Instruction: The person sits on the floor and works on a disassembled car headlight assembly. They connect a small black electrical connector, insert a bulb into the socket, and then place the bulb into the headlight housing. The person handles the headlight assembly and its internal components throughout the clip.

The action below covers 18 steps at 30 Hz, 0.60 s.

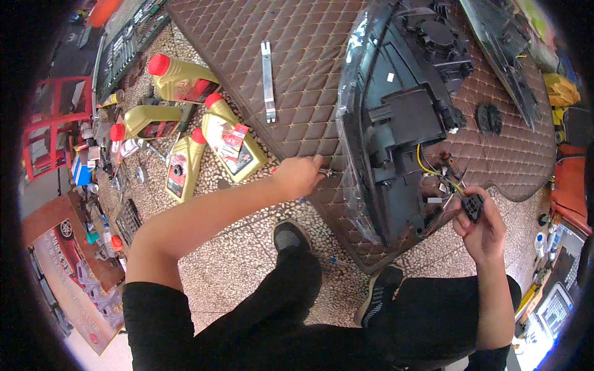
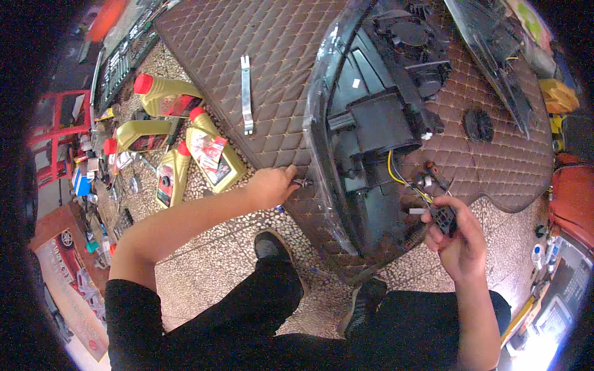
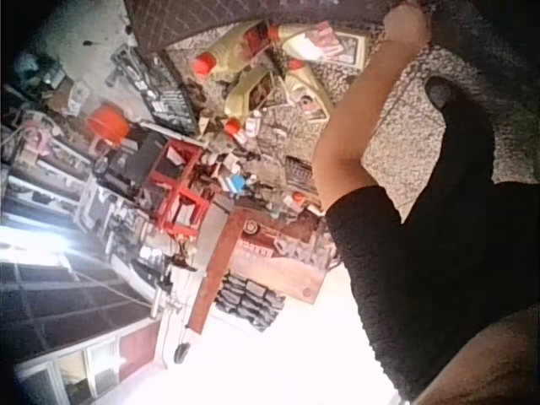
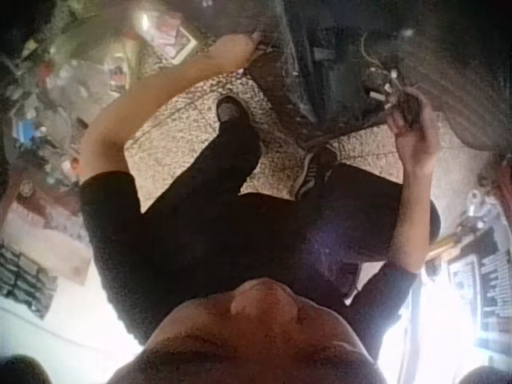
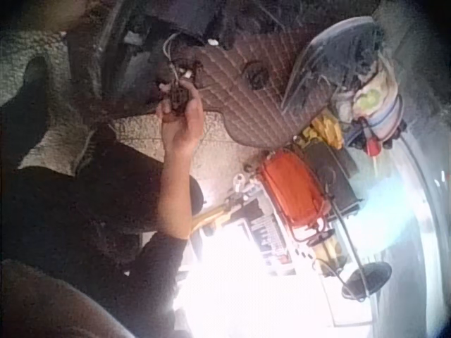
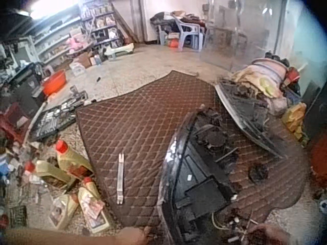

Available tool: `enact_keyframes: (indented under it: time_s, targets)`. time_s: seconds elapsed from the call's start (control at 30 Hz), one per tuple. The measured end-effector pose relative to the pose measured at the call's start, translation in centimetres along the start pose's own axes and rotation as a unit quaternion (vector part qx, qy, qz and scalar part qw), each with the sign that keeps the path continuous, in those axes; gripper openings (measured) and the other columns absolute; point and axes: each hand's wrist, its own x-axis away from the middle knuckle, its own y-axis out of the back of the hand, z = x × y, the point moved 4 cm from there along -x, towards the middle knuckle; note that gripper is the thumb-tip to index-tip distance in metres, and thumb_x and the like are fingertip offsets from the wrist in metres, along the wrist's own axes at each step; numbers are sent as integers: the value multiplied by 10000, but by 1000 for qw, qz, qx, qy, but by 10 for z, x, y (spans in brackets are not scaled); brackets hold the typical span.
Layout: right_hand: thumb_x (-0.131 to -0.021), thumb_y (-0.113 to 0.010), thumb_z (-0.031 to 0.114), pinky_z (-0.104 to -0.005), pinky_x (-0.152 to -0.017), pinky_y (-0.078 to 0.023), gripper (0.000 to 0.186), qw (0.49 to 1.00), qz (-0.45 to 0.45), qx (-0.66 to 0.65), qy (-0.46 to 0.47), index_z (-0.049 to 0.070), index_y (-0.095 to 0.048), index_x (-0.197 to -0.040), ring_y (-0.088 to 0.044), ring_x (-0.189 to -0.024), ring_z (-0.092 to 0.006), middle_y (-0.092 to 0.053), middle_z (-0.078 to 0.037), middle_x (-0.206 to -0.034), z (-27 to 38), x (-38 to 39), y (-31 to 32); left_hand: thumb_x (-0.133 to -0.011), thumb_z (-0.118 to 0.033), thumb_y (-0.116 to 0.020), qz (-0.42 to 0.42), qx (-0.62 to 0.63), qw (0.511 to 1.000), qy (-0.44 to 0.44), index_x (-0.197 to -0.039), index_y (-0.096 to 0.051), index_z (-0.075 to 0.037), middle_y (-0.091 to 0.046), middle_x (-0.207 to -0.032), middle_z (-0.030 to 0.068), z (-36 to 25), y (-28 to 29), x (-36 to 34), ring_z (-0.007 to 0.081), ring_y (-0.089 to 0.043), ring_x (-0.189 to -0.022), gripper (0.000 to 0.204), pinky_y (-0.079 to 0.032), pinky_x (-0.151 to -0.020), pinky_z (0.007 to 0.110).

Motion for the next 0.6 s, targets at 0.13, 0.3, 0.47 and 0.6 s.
enact_keyframes:
  time_s: [0.13, 0.3, 0.47, 0.6]
  targets:
    - [-986, -622, 403, -270, -633, -418, 445, 1000, -6, -10, 12, 32, -553, -1224, -500, -753, -130, -619, -118, -991, -3, 0, 4, -962, -285, -620, -70, 22, 996, -58, -1104, -514, -2, -669, -907, 237, -5, 5, 15, 431, -677, -816, 334, -545, -695, 535]
    - [-965, -676, 261, -239, -649, -415, 367, 993, -57, 95, 31, 37, -554, -1228, -515, -780, -106, -612, -69, -977, -5, -11, 23, -740, -89, -666, -103, 4, 981, -166, -1001, -591, -16, -624, -893, 134, -14, 8, 41, 362, -659, -893, 280, -548, -782, 456]
    - [-969, -655, 215, -243, -666, -414, 364, 988, -122, 94, 30, 36, -567, -1274, -517, -808, -101, -611, -46, -1013, -5, -29, 54, -708, -54, -626, -83, 69, 981, -161, -746, -603, -26, -607, -850, 121, 0, 15, 84, 351, -650, -832, 52, -541, -728, 451]
    - [-954, -672, 231, -223, -687, -434, 409, 987, -120, 109, 2, 39, -561, -1297, -522, -822, -99, -583, -25, -1030, -12, -42, 81, -720, 39, -547, -159, 188, 968, -44, -792, -597, -10, -606, -781, 137, 33, 21, 135, 353, -644, -769, 101, -522, -676, 435]
